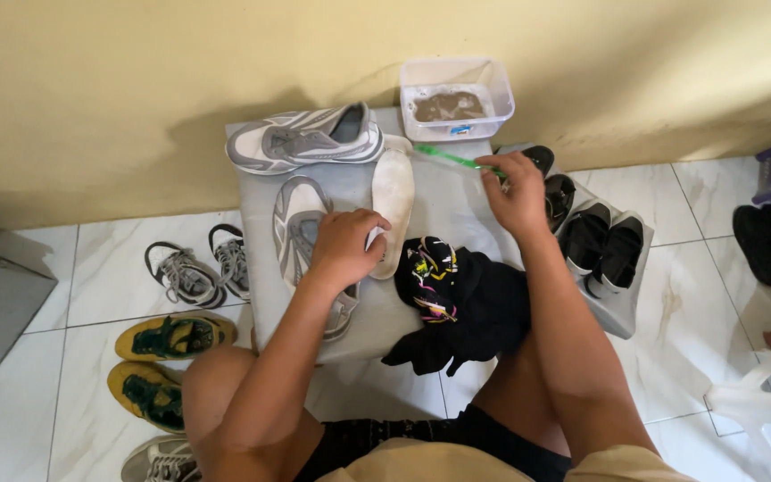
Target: The person cleans a white shoe insole using a green toothbrush dipped in soapy water. They scrub the insole thoroughly and then wipe it with a black cloth.
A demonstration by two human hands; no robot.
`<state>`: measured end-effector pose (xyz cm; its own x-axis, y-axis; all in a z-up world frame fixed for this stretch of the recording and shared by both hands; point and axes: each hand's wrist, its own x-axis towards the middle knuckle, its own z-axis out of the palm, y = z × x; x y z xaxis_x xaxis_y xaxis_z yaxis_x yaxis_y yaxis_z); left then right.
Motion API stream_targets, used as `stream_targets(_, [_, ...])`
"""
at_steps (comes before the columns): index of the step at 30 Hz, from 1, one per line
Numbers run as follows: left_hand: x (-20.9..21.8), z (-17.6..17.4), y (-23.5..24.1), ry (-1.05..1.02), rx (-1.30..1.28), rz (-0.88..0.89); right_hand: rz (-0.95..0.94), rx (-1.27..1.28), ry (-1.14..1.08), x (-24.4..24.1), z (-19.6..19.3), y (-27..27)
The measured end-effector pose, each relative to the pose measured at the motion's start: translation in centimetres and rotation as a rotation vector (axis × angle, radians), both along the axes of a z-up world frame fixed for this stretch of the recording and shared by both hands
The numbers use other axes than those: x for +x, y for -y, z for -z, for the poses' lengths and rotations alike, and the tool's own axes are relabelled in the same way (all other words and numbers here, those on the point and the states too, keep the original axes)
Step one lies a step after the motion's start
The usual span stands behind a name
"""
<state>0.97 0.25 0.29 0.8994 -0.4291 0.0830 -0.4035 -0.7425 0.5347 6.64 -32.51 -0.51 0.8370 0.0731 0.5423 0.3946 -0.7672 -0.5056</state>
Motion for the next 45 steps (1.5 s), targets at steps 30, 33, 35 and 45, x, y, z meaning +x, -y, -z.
stream_targets(30, [0.5,-0.6,0.5,-0.035,-0.006,0.036,-0.173,0.506,0.055,3.6,-0.1,-3.2])
stream_targets(33, [0.5,-0.5,0.5,-0.05,-0.013,0.038,-0.098,0.669,0.089,5.4,1.0,-1.5])
stream_targets(35, [0.5,-0.3,0.6,-0.044,-0.019,0.036,-0.051,0.676,0.085,5.8,1.2,-0.2])
stream_targets(45, [0.8,-0.4,0.7,-0.077,0.019,0.025,0.038,0.97,-0.022,7.9,1.8,1.2])
